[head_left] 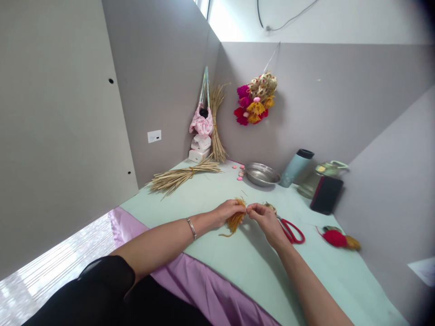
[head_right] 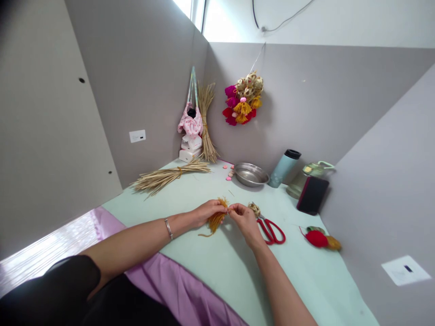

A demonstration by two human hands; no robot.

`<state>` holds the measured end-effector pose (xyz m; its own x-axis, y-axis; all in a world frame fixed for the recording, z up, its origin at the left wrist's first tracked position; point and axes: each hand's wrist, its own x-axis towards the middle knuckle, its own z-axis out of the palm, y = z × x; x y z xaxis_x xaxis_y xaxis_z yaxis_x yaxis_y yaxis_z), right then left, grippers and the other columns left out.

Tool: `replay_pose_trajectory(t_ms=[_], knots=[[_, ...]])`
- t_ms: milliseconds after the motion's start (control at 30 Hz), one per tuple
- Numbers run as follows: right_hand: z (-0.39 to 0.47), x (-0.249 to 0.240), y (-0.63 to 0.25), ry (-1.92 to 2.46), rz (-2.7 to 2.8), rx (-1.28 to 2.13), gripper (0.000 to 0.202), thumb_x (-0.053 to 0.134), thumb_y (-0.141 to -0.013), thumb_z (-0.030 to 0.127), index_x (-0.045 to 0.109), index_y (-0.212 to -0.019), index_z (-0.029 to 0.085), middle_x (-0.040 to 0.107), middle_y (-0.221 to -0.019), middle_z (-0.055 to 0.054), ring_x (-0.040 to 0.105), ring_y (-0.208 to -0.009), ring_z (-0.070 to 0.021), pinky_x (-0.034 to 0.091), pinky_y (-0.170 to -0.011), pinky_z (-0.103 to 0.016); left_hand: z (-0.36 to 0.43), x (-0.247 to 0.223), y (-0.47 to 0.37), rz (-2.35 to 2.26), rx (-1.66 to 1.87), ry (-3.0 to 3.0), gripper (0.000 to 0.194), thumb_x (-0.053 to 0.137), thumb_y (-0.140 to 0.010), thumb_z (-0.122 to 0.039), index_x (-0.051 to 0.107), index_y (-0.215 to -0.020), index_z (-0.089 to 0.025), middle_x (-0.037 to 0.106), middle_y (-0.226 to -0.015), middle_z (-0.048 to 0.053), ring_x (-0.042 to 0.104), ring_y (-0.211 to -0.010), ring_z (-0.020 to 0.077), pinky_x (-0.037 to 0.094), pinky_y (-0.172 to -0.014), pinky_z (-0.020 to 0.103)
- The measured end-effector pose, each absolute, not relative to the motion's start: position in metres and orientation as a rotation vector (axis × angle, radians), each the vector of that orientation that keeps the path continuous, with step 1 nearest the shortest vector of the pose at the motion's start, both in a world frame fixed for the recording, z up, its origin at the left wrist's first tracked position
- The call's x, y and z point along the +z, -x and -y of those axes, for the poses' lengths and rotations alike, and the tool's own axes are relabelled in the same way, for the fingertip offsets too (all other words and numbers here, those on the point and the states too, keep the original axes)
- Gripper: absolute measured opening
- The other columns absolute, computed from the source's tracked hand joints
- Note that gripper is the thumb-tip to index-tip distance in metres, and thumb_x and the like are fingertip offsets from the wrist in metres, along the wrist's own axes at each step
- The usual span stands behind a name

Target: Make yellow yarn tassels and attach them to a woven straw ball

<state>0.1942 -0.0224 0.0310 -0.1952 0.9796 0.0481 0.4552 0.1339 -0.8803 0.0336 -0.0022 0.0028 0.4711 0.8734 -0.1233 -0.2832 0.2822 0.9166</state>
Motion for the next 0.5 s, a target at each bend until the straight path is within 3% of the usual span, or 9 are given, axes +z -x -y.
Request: replay_pose_trajectory(t_ms=[267,500], knots=[[0.0238,0.0306,-0.1951,1.394,1.723,1.002,0.02,0.06,-0.092,0.031,0.064,-0.101,0.014,0.067,-0.098,-0.003,0.065,-0.081,-0.0169,0.055,-0.071,-0.034,0.0021,0.0063,-0.0308,-0.714,0.905,-0.97,0.015,0.065,-0.07,-0.026,0.057,-0.077,-0.014,0.055,-0.063,-0.001,0.055,-0.056,0.0104,0.048,-0.056,0.024],[0.0214,0.0288,-0.1963,1.379,1.698,1.017,0.02,0.06,-0.092,0.031,0.064,-0.102,0.014,0.066,-0.099,-0.003,0.065,-0.083,-0.0173,0.055,-0.072,-0.035,0.0026,0.0031,-0.0326,-0.676,0.898,-0.974,0.026,0.073,-0.066,-0.028,0.06,-0.083,-0.014,0.058,-0.069,0.0,0.056,-0.06,0.0104,0.047,-0.06,0.024]])
